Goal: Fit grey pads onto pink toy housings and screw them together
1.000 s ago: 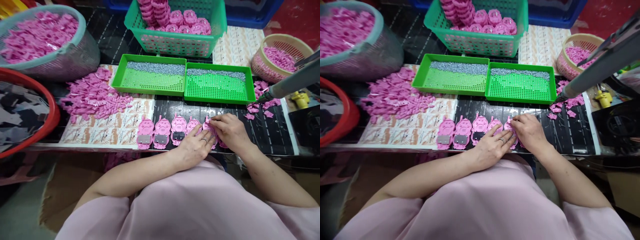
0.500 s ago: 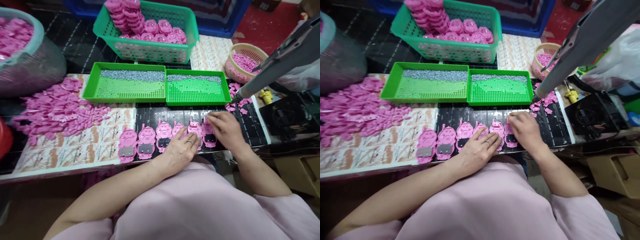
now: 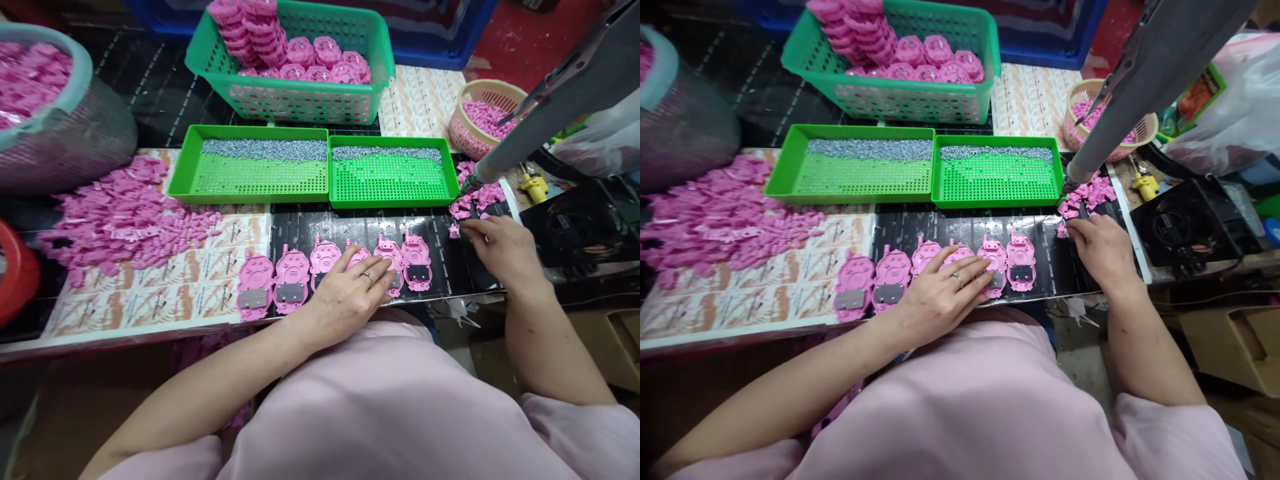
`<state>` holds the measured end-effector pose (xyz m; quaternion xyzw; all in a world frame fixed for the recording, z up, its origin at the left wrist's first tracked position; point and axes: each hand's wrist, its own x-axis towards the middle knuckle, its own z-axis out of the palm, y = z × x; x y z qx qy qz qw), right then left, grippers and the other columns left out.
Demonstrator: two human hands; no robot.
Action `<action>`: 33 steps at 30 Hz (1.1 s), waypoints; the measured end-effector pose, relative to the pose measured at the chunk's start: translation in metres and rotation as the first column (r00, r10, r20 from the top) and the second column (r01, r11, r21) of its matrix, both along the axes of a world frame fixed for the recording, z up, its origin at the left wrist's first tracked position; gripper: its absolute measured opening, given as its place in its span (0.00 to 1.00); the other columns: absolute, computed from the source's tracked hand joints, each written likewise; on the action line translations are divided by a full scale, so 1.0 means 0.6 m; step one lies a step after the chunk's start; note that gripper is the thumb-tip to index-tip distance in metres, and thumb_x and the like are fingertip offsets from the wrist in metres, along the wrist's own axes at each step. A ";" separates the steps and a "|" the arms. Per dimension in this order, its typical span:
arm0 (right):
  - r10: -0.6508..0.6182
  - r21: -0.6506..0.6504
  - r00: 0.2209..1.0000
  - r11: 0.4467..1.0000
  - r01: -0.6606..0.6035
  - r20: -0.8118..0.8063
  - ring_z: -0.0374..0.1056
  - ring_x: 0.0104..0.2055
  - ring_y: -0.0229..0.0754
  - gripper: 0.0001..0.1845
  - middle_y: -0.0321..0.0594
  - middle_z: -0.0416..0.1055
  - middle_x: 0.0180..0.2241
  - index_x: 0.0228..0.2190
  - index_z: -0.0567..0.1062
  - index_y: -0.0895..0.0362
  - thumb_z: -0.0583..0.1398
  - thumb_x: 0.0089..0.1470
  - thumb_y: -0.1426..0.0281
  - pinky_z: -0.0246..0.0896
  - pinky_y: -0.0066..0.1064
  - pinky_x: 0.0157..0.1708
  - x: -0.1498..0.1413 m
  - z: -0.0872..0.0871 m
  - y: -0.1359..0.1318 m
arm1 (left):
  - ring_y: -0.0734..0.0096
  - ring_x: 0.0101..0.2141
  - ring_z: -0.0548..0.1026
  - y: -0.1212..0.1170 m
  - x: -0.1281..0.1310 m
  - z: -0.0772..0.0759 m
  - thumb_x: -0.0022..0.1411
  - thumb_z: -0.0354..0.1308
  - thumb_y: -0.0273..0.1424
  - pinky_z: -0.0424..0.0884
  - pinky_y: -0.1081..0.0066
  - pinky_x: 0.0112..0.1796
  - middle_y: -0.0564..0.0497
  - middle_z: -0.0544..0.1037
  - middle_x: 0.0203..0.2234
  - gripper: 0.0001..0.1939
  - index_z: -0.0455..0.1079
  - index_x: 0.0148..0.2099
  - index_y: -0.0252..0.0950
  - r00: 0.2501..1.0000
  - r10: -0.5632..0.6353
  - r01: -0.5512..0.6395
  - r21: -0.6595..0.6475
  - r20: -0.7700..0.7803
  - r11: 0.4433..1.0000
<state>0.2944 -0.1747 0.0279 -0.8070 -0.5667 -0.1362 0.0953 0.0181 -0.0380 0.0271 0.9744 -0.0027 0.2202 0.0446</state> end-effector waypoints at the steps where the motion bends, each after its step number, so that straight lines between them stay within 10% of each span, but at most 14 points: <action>1: 0.087 -0.009 0.996 0.996 -0.087 -0.012 0.71 0.38 0.47 0.14 0.45 0.78 0.38 0.39 0.80 0.55 0.55 0.60 0.68 0.64 0.39 0.37 0.006 0.001 -0.001 | 0.62 0.50 0.75 0.004 -0.005 0.001 0.69 0.53 0.30 0.63 0.52 0.57 0.43 0.77 0.49 0.12 0.71 0.51 0.31 1.000 0.007 -0.007 0.005 0.014 1.000; 5: 0.351 -0.081 0.935 0.932 -0.354 -0.042 0.73 0.45 0.47 0.16 0.44 0.76 0.48 0.42 0.80 0.55 0.54 0.59 0.74 0.68 0.42 0.45 0.034 -0.009 -0.010 | 0.63 0.49 0.76 0.016 -0.029 0.003 0.69 0.53 0.29 0.66 0.54 0.55 0.44 0.79 0.47 0.12 0.71 0.50 0.30 0.999 0.035 -0.034 0.019 -0.003 0.999; 10: 0.304 0.034 0.953 0.952 -0.304 0.009 0.75 0.34 0.48 0.13 0.45 0.80 0.36 0.40 0.80 0.52 0.57 0.61 0.65 0.67 0.38 0.29 0.032 -0.010 -0.015 | 0.65 0.51 0.75 0.016 -0.058 -0.006 0.68 0.52 0.27 0.66 0.58 0.55 0.44 0.77 0.50 0.12 0.71 0.52 0.31 0.995 0.068 -0.065 0.046 -0.070 0.997; 14: 0.122 0.221 0.956 0.973 -0.062 -0.267 0.73 0.26 0.41 0.10 0.39 0.79 0.31 0.38 0.79 0.50 0.66 0.52 0.63 0.66 0.32 0.25 -0.040 0.012 0.009 | 0.64 0.53 0.73 0.010 -0.066 -0.019 0.70 0.51 0.29 0.66 0.58 0.55 0.44 0.75 0.52 0.14 0.70 0.53 0.32 0.992 0.096 -0.091 0.057 -0.082 0.994; 17: 0.336 0.301 0.843 0.928 -0.220 -0.420 0.75 0.34 0.40 0.07 0.36 0.79 0.34 0.35 0.79 0.52 0.66 0.52 0.65 0.71 0.30 0.35 -0.119 0.023 0.050 | 0.64 0.53 0.73 0.006 -0.066 -0.024 0.70 0.50 0.30 0.65 0.56 0.56 0.43 0.76 0.52 0.15 0.70 0.54 0.31 0.989 0.113 -0.107 0.067 -0.099 0.992; 21: 0.508 0.229 0.797 0.861 -0.455 -0.327 0.75 0.37 0.38 0.06 0.38 0.78 0.36 0.36 0.79 0.54 0.61 0.57 0.69 0.70 0.28 0.38 -0.191 0.012 0.110 | 0.64 0.52 0.74 0.004 -0.065 -0.027 0.70 0.50 0.29 0.66 0.56 0.55 0.43 0.77 0.50 0.15 0.70 0.54 0.29 0.989 0.117 -0.109 0.087 -0.089 0.990; 33: 0.541 -0.177 0.823 0.839 -0.514 0.173 0.65 0.37 0.47 0.06 0.44 0.75 0.33 0.31 0.77 0.57 0.59 0.55 0.75 0.51 0.39 0.34 -0.228 0.016 0.141 | 0.63 0.52 0.73 0.006 -0.064 -0.025 0.71 0.49 0.31 0.64 0.55 0.57 0.42 0.78 0.48 0.15 0.70 0.53 0.30 0.989 0.107 -0.095 0.118 -0.101 0.988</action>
